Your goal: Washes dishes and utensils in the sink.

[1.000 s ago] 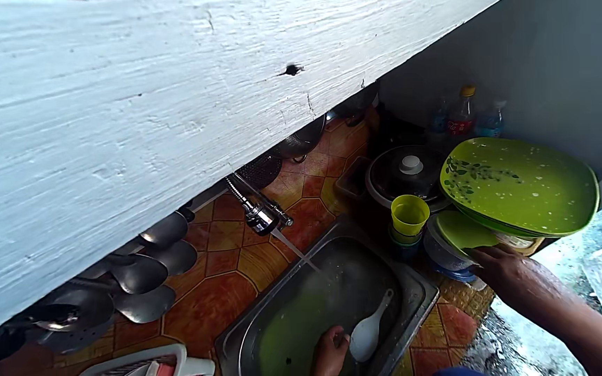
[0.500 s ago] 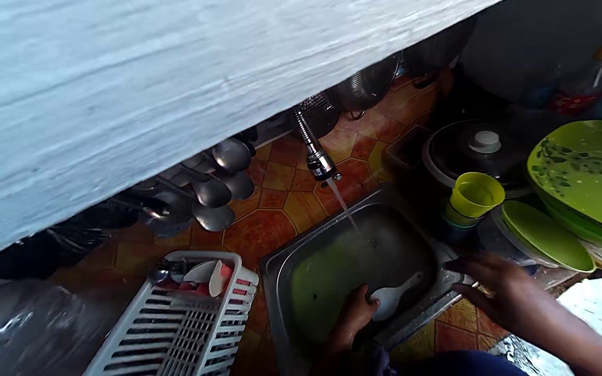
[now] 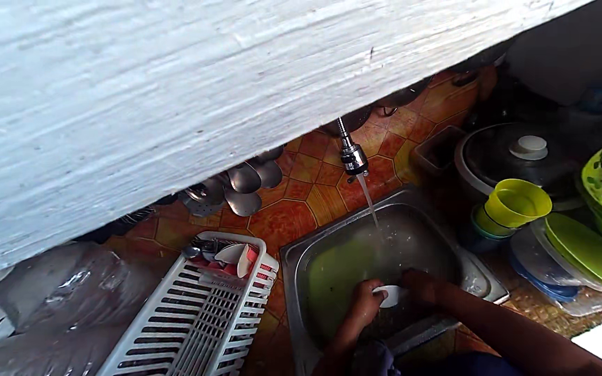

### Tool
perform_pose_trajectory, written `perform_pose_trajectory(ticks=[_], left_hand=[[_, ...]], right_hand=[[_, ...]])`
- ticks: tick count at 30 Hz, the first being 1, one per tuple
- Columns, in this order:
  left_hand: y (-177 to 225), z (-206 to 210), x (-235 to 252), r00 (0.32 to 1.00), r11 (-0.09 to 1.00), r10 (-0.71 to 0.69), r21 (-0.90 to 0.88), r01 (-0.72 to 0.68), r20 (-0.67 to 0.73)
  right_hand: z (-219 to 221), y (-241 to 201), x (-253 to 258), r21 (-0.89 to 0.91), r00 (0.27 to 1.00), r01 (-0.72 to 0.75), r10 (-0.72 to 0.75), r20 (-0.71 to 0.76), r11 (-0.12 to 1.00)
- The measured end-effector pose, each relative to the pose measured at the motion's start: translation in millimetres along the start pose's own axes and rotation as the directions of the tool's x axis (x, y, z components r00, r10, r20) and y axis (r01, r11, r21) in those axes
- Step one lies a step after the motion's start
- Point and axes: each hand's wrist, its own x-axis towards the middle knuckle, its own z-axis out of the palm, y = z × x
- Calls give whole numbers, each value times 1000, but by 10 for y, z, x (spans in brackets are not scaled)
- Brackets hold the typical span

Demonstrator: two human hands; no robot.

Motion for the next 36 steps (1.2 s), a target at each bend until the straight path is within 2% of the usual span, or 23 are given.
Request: perform_pose_trajectory(ticks=[4, 7, 9, 11, 13, 16, 19, 20, 22, 25, 28, 32, 36], left_hand=[[89, -142, -19, 986, 984, 114, -119, -129, -122], [162, -333, 34, 949, 949, 173, -213, -232, -263], [331, -578, 72, 911, 958, 143, -178, -226, -387], [567, -867, 135, 844, 955, 141, -152, -253, -518], [816, -1121, 244, 796, 930, 105, -224, -290, -596], [1166, -1364, 461, 817, 897, -35, -379, -228, -575], [1398, -1441, 702, 874, 929, -85, -354, -103, -479], [1481, -1433, 745, 881, 919, -93, -380, -102, -463], [1602, -1382, 824, 881, 841, -83, -507, -189, -466], [1653, -1305, 946, 846, 728, -123, -627, -278, -518], [1658, -1261, 1014, 812, 712, -138, -627, -317, -567], [1667, -1271, 1029, 774, 772, -119, -548, -322, -622], [1653, -1282, 1032, 779, 796, -114, -526, -299, -616]], right_hand=[[-127, -8, -97, 182, 989, 41, -14, -149, 982], [-189, 35, -296, 340, 949, 67, 46, -312, 938], [-191, 83, -417, 360, 919, 33, 113, -378, 932], [-205, 111, -538, 361, 891, 2, 162, -425, 932], [-176, 145, -650, 345, 856, 21, 162, -492, 938], [-91, 196, -756, 344, 807, 74, 146, -572, 936], [-69, 215, -845, 378, 788, 97, 161, -594, 921], [-74, 211, -872, 398, 785, 103, 171, -595, 912], [-99, 217, -955, 428, 787, 98, 193, -586, 899], [-113, 230, -1052, 435, 784, 80, 213, -583, 897], [-99, 252, -1138, 398, 786, -19, 259, -561, 917], [-56, 198, -1262, 347, 743, -95, 298, -599, 933], [22, 189, -1411, 348, 716, -113, 319, -621, 931]])
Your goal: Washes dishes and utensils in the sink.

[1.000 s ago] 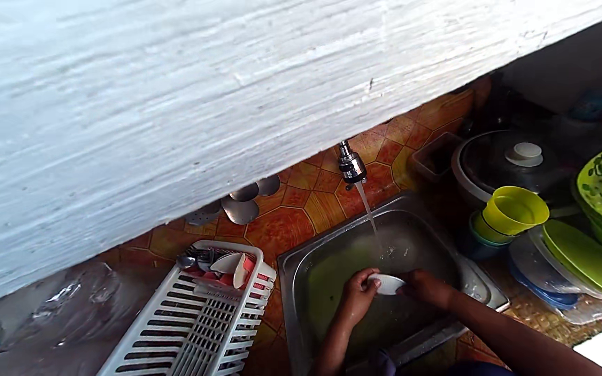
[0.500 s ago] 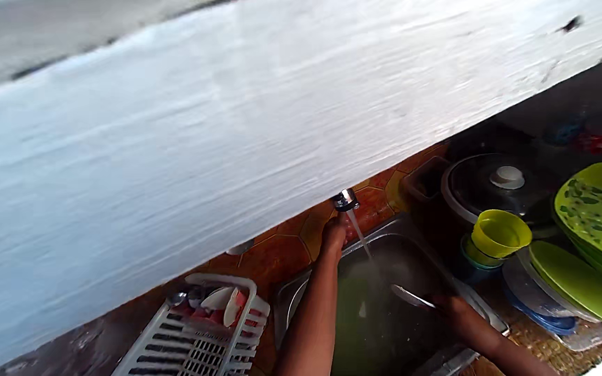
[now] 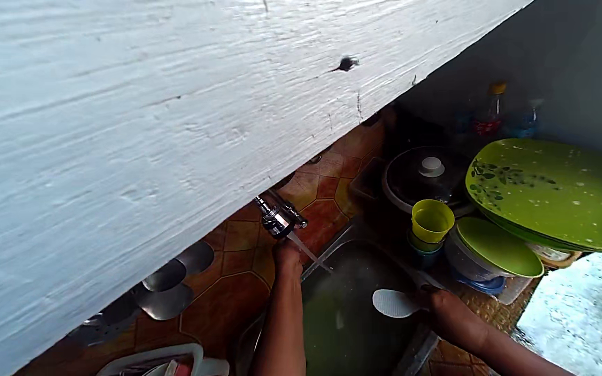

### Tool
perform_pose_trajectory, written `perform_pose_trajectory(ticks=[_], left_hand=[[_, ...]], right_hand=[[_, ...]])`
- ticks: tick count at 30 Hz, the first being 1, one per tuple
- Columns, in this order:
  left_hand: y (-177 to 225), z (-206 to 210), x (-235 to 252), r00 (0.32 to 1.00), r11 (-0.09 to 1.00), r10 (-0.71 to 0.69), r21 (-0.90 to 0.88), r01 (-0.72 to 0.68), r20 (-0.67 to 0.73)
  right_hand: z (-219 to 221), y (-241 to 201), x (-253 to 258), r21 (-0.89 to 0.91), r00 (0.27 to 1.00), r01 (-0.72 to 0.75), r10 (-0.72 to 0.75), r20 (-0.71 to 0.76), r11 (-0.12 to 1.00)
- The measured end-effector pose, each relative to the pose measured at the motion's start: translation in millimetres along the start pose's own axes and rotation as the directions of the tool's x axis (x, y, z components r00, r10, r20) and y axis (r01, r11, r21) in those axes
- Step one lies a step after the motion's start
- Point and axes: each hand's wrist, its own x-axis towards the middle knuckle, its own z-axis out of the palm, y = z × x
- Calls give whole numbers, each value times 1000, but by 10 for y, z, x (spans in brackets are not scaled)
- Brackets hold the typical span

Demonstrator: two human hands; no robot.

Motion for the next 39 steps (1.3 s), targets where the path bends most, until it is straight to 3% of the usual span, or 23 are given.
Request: perform_pose_trajectory(ticks=[4, 7, 11, 14, 17, 21, 28, 30, 34, 36, 37, 39], left_hand=[[-12, -18, 17, 1000, 1000, 12, -5, -12, 5], [28, 29, 5, 994, 993, 96, 80, -92, -53], [136, 29, 16, 958, 918, 286, 291, -268, -20], [172, 33, 28, 937, 855, 349, 408, -320, 4], [223, 49, 21, 899, 756, 434, 523, -394, 50], [329, 97, -20, 903, 657, 414, 649, -382, 113], [302, 64, -74, 883, 566, 439, 712, -415, 165], [247, 11, -88, 871, 588, 449, 668, -457, 200], [-133, -91, -285, 937, 730, 226, 591, -344, 266], [-525, -92, -393, 931, 732, 88, 611, -302, 355], [-696, -100, -464, 905, 694, 4, 651, -308, 424], [-896, -125, -672, 824, 462, -169, 782, -419, 541]], right_hand=[[-83, 9, -246, -74, 974, 98, -111, -198, 992], [-257, 22, -438, -202, 840, 216, -288, -460, 955], [-694, -36, -731, -276, 717, 186, -322, -619, 943], [-860, -15, -875, -326, 674, 133, -327, -662, 936], [-755, 21, -911, -326, 714, 132, -318, -624, 936], [-477, 137, -875, -367, 763, 111, -316, -564, 924], [-363, 285, -952, -301, 799, -2, -179, -575, 954], [-325, 301, -962, -291, 811, -31, -146, -567, 956], [-321, 294, -979, -292, 803, -27, -154, -576, 956], [-379, 274, -1002, -296, 799, -9, -171, -577, 955], [-418, 269, -1013, -307, 788, 2, -190, -585, 952], [-497, 254, -1032, -323, 759, 24, -228, -610, 946]])
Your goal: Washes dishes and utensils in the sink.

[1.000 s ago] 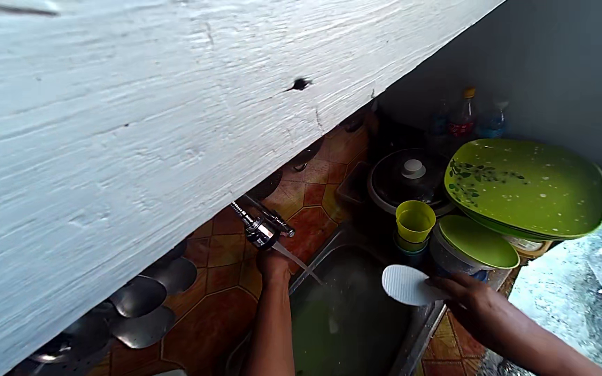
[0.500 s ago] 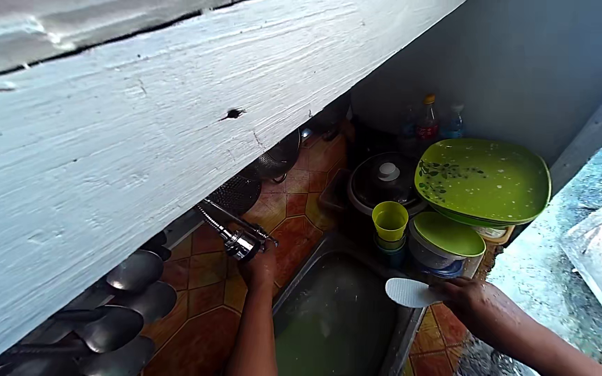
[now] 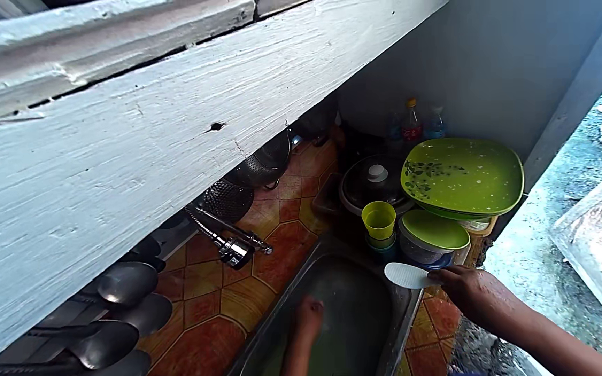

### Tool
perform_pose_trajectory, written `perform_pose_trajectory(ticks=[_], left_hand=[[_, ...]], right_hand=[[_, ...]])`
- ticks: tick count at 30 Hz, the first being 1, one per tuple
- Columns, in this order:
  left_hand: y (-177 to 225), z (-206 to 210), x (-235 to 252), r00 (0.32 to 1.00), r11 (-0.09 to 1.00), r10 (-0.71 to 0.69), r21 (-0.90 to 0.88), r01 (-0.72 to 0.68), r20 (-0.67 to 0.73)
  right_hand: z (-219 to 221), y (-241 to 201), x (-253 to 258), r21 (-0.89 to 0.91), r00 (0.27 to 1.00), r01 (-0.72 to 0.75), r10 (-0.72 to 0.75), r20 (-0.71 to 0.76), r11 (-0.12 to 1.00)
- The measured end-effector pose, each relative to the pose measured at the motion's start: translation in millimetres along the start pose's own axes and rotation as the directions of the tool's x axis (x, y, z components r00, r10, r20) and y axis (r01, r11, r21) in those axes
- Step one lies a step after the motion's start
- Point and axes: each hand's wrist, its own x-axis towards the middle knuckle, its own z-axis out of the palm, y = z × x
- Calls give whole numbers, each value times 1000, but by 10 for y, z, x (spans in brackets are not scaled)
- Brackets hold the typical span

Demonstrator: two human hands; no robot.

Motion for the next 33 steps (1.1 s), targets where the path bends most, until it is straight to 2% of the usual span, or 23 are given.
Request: perform_pose_trajectory(ticks=[1, 3, 7, 9, 11, 13, 17, 24, 33], left_hand=[[-15, 120, -73, 996, 989, 12, 144, -24, 84], [-75, 346, -172, 989, 970, 63, 226, -93, 135], [-156, 538, -335, 991, 986, 130, 100, -133, 33], [-210, 559, -414, 988, 986, 153, 69, -154, 16], [-282, 572, -497, 987, 987, 158, 37, -157, -11], [-368, 579, -588, 990, 991, 136, 2, -136, -35], [-550, 596, -775, 992, 993, 104, -51, -108, -76], [-810, 643, -980, 987, 988, 81, -121, -98, -138], [-823, 670, -1022, 997, 986, -11, -165, -2, -78]], right_hand=[[-40, 10, 7, 0, 1000, 12, -12, -23, 1000], [-135, 41, 13, 6, 997, 19, -19, -76, 1000], [-390, 46, 52, 19, 973, -60, 63, -223, 998], [-502, 60, 113, -10, 960, -131, 125, -252, 991], [-531, 97, 208, -67, 954, -205, 184, -238, 976], [-492, 142, 315, -123, 961, -256, 239, -141, 959], [-257, 322, 437, -189, 973, -224, 231, 17, 956], [-29, 507, 357, -15, 953, -295, 294, -72, 955], [-120, 465, 285, 36, 971, -207, 210, -114, 978]])
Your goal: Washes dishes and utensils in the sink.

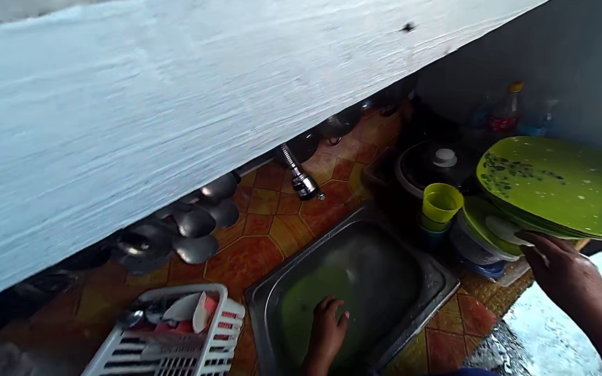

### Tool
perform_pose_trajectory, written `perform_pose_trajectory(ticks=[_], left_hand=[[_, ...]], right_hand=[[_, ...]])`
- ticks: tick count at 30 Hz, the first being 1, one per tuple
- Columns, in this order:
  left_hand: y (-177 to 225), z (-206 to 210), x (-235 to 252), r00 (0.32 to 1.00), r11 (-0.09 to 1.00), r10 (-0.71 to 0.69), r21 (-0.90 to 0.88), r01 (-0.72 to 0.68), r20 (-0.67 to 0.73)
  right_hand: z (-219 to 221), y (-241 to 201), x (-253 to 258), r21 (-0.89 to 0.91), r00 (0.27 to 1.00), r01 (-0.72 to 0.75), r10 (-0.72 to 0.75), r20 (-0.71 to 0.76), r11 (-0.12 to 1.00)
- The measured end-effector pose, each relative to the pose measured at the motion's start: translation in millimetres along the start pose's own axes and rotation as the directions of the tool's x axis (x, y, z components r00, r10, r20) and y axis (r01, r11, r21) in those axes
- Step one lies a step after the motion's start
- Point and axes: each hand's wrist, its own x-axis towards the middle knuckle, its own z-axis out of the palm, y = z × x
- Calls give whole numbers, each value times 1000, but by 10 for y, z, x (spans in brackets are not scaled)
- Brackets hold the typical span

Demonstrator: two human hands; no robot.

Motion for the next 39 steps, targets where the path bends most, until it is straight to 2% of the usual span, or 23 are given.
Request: perform_pose_trajectory(ticks=[3, 6, 10, 13, 15, 18, 21, 23, 25, 27, 29, 32, 36, 39], left_hand=[[-53, -40, -22, 998, 998, -55, 4, 55, -17], [-154, -100, -29, 982, 985, -173, 11, 175, -77], [-300, -139, -28, 935, 937, -349, 8, 350, -67], [-411, -88, -36, 920, 919, -391, 42, 392, -35], [-479, -53, -53, 911, 907, -413, 107, 408, 24], [-593, 5, -33, 904, 896, -423, 176, 408, 57], [-593, 12, 74, 896, 878, -439, 246, 411, 68], [-545, 19, 146, 881, 859, -463, 294, 419, 96], [-491, 54, 200, 874, 850, -474, 313, 423, 109], [-458, 113, 259, 869, 837, -483, 348, 423, 108], [-420, 161, 287, 860, 825, -494, 381, 417, 127], [-288, 224, 290, 864, 834, -470, 411, 367, 181], [-108, 315, 247, 890, 890, -380, 363, 277, 252], [-81, 353, 196, 883, 904, -331, 379, 197, 333]], right_hand=[[-10, -170, -55, -27, 990, 115, -117, -81, 993], [68, -487, -106, -4, 955, 259, -257, -150, 966], [579, -880, -143, 210, 896, 432, -444, 10, 877], [881, -1019, -226, 291, 796, 554, -599, 93, 780], [960, -1016, -246, 349, 765, 564, -632, 119, 749], [943, -885, -201, 314, 814, 529, -576, 76, 788], [676, -685, -107, 155, 904, 426, -426, -34, 891], [365, -501, -55, 4, 965, 258, -258, -39, 966], [16, -320, -36, -145, 1000, 30, -31, -1, 989], [-250, -126, -48, -268, 979, -187, 202, 30, 945], [-361, 142, -78, -335, 940, -303, 337, 49, 892], [-296, 496, -139, -370, 938, -310, 346, 33, 876], [-160, 660, -97, -373, 953, -264, 300, 41, 889], [-107, 756, -80, -391, 960, -209, 264, 92, 896]])
